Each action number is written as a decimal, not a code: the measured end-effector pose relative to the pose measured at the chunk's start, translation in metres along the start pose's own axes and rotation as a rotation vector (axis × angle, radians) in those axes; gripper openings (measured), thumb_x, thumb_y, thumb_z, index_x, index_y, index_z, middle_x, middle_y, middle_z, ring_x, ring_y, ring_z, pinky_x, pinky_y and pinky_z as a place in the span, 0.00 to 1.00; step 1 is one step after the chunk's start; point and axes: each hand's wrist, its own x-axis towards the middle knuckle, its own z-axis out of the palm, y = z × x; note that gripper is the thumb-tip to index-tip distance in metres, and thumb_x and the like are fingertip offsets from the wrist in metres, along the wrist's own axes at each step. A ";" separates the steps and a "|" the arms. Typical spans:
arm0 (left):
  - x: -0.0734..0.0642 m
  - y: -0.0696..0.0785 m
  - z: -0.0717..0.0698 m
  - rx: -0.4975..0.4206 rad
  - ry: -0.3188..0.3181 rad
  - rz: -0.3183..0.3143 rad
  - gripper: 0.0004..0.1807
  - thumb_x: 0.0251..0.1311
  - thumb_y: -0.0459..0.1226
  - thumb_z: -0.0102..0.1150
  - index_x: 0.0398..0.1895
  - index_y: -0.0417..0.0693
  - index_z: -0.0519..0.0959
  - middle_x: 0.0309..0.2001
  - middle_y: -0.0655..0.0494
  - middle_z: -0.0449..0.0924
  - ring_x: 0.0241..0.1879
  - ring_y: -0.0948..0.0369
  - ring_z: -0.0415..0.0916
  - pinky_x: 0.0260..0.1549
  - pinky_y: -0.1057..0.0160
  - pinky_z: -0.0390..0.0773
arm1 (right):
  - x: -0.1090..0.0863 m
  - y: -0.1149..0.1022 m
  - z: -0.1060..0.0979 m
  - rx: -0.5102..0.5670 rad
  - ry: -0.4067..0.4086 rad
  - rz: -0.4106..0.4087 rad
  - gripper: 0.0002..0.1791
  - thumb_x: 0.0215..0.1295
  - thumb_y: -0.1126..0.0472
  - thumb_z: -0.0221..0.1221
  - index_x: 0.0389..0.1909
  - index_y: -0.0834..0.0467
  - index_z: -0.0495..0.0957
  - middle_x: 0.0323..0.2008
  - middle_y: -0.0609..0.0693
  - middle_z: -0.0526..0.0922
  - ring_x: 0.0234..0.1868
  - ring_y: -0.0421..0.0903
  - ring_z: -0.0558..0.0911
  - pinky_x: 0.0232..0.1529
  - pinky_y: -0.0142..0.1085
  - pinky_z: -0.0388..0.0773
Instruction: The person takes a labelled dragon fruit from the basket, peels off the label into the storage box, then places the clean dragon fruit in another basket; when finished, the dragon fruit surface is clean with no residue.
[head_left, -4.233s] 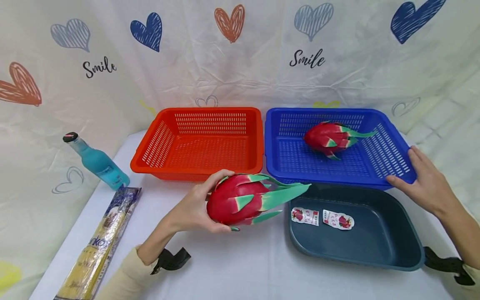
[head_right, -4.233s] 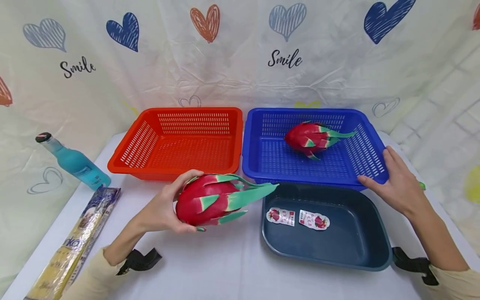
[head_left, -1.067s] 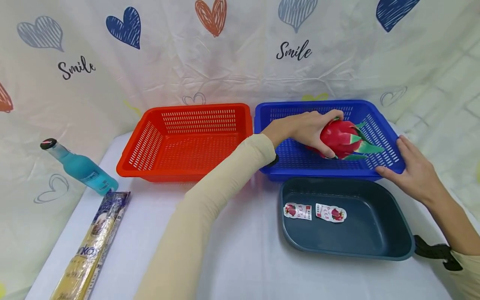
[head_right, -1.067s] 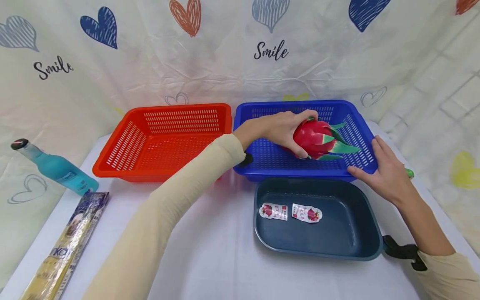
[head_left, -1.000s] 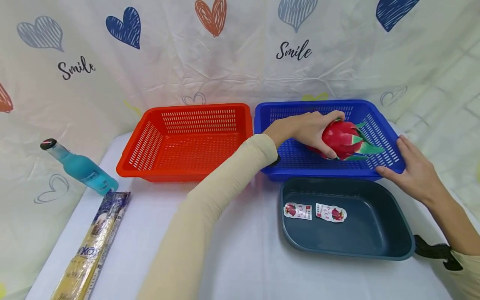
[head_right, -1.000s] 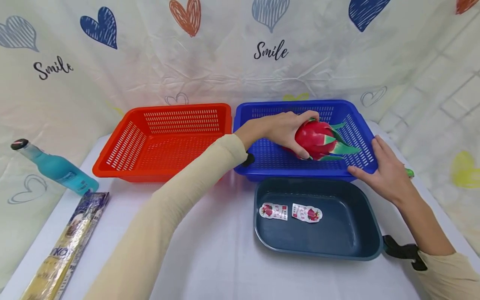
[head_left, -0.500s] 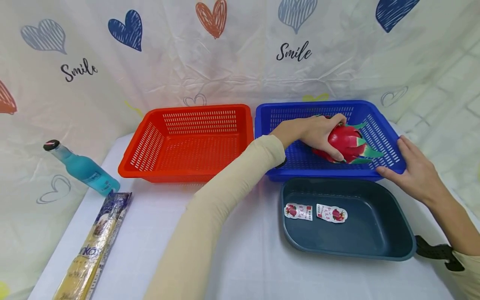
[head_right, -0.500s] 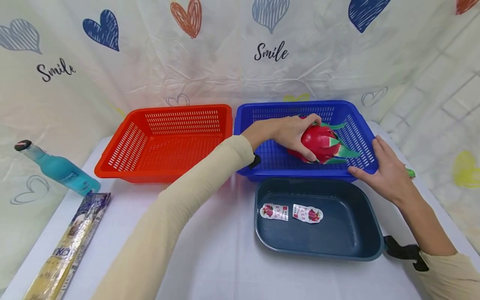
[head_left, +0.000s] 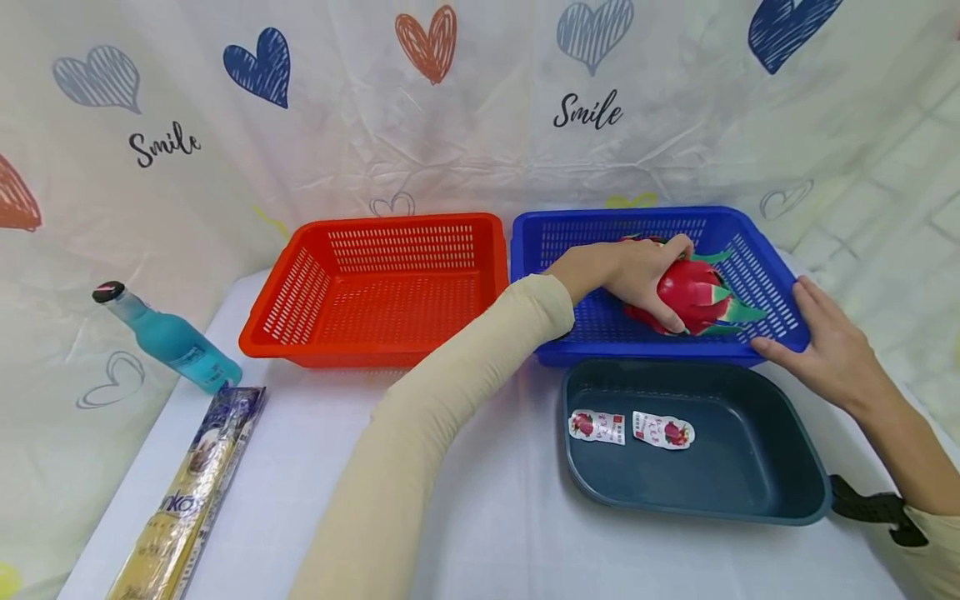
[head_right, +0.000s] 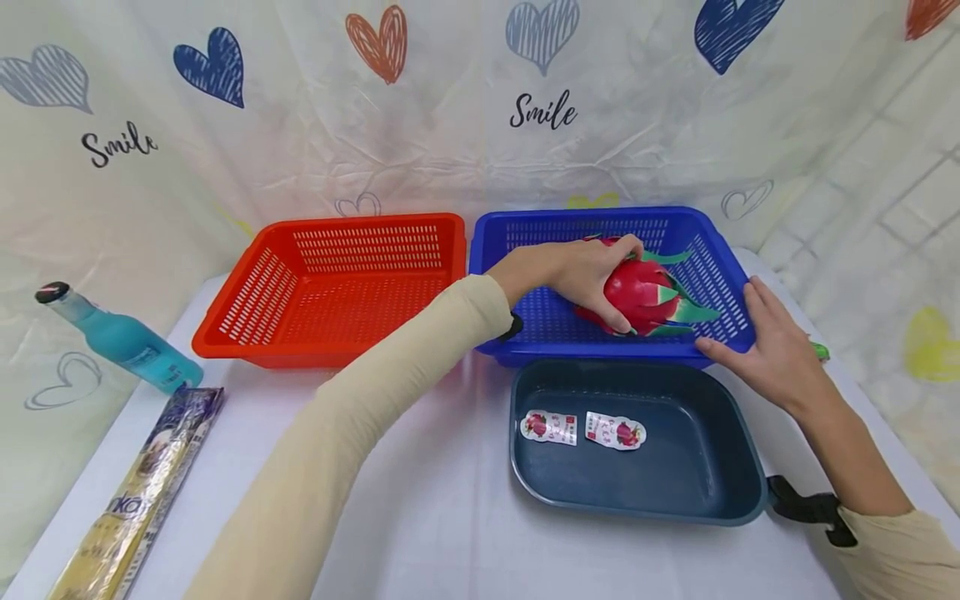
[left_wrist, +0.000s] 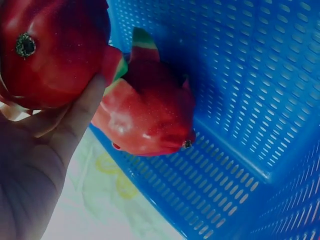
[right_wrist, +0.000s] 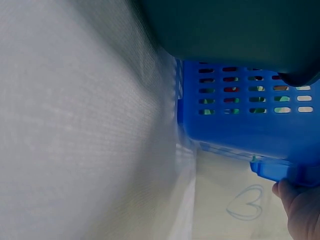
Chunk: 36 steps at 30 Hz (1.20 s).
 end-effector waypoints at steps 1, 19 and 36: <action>0.000 0.000 0.000 0.003 0.000 0.000 0.53 0.45 0.67 0.63 0.68 0.62 0.46 0.65 0.64 0.67 0.62 0.67 0.65 0.58 0.72 0.70 | 0.000 0.000 0.000 -0.001 0.000 0.001 0.54 0.59 0.46 0.58 0.76 0.60 0.37 0.76 0.66 0.39 0.70 0.76 0.49 0.47 0.77 0.59; -0.005 0.002 0.001 0.167 -0.001 -0.029 0.55 0.48 0.72 0.55 0.75 0.60 0.49 0.70 0.63 0.57 0.67 0.68 0.57 0.60 0.70 0.71 | -0.002 0.000 0.000 -0.002 0.007 -0.001 0.54 0.58 0.45 0.59 0.77 0.60 0.37 0.77 0.66 0.39 0.70 0.77 0.50 0.47 0.77 0.59; -0.006 0.011 0.008 0.318 -0.152 -0.073 0.53 0.50 0.73 0.50 0.76 0.75 0.38 0.78 0.61 0.42 0.75 0.61 0.47 0.72 0.59 0.59 | -0.001 -0.001 0.000 -0.014 -0.004 0.005 0.55 0.59 0.44 0.58 0.77 0.60 0.37 0.77 0.65 0.38 0.71 0.76 0.49 0.49 0.77 0.58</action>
